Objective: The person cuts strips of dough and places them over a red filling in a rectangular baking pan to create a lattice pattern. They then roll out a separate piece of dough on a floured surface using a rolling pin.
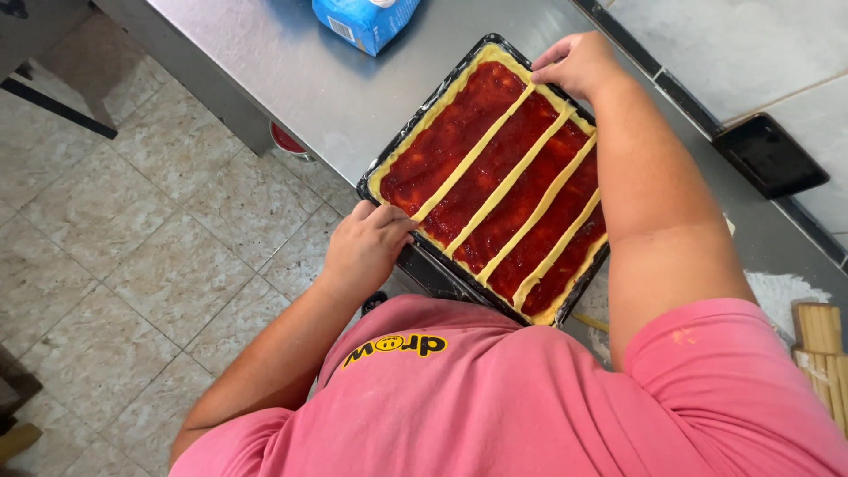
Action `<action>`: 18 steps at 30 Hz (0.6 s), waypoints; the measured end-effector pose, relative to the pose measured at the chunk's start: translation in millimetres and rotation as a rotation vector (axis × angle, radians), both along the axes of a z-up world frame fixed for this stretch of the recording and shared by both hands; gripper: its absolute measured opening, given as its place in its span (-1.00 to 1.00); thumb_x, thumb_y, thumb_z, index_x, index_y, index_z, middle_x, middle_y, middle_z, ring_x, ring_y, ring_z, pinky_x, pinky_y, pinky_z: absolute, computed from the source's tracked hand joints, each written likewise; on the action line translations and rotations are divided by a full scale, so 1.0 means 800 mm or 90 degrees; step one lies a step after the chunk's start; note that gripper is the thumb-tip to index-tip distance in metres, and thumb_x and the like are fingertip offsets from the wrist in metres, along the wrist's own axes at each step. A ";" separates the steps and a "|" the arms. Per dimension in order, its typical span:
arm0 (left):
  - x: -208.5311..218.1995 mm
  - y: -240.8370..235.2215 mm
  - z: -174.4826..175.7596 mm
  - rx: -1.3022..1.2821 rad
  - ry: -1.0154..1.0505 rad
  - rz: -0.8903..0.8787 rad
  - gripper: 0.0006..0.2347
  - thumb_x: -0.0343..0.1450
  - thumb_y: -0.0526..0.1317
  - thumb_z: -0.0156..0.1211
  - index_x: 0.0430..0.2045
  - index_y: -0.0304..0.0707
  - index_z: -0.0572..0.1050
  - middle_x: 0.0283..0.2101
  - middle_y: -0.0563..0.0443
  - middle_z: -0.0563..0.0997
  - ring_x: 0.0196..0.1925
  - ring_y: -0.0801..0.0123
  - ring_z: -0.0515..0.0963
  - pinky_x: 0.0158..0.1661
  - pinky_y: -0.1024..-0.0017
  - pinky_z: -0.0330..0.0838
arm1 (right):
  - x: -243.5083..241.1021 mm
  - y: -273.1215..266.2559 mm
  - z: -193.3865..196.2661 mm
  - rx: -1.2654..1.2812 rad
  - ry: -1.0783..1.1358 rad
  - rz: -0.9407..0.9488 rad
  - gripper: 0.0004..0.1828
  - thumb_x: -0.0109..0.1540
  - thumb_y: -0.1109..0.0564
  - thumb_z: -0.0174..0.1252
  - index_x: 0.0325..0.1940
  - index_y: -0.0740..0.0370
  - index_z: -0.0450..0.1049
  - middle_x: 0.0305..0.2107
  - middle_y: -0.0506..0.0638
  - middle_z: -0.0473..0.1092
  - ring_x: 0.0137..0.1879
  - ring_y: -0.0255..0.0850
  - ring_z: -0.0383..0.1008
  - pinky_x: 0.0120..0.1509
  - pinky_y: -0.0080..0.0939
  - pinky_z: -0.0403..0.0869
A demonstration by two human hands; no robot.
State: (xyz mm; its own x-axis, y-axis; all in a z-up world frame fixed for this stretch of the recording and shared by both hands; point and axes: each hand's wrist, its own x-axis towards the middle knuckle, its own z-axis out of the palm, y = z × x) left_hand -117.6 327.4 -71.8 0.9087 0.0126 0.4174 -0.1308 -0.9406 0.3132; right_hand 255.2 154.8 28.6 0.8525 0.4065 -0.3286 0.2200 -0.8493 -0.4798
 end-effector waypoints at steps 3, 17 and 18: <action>0.001 0.001 -0.005 0.012 -0.052 -0.010 -0.88 0.53 -0.18 0.22 -0.17 0.04 0.70 -0.13 0.26 0.57 -0.29 0.28 0.40 -0.27 0.43 0.40 | -0.003 0.001 0.009 -0.002 -0.005 -0.065 -0.85 0.23 0.03 0.42 -0.15 -0.05 0.60 -0.19 -0.06 0.53 -0.21 -0.27 0.43 -0.13 -0.23 0.45; 0.013 0.016 -0.008 0.142 -0.053 -0.076 -0.86 0.50 -0.20 0.21 -0.17 0.12 0.69 -0.21 0.25 0.56 -0.20 0.25 0.40 -0.29 0.34 0.32 | -0.172 -0.252 -0.004 0.458 -0.048 -0.156 -0.90 0.38 0.23 0.28 -0.05 0.33 0.57 -0.45 0.00 0.42 -0.40 -0.33 0.36 -0.23 -0.35 0.42; 0.016 0.016 -0.013 0.172 -0.049 -0.062 -0.87 0.48 -0.20 0.22 -0.21 0.17 0.69 -0.23 0.26 0.57 -0.20 0.25 0.40 -0.30 0.34 0.31 | -0.181 -0.289 -0.033 0.572 -0.018 -0.206 -0.88 0.32 0.27 0.32 -0.10 0.37 0.56 -0.44 0.06 0.41 -0.44 -0.29 0.33 -0.32 -0.39 0.35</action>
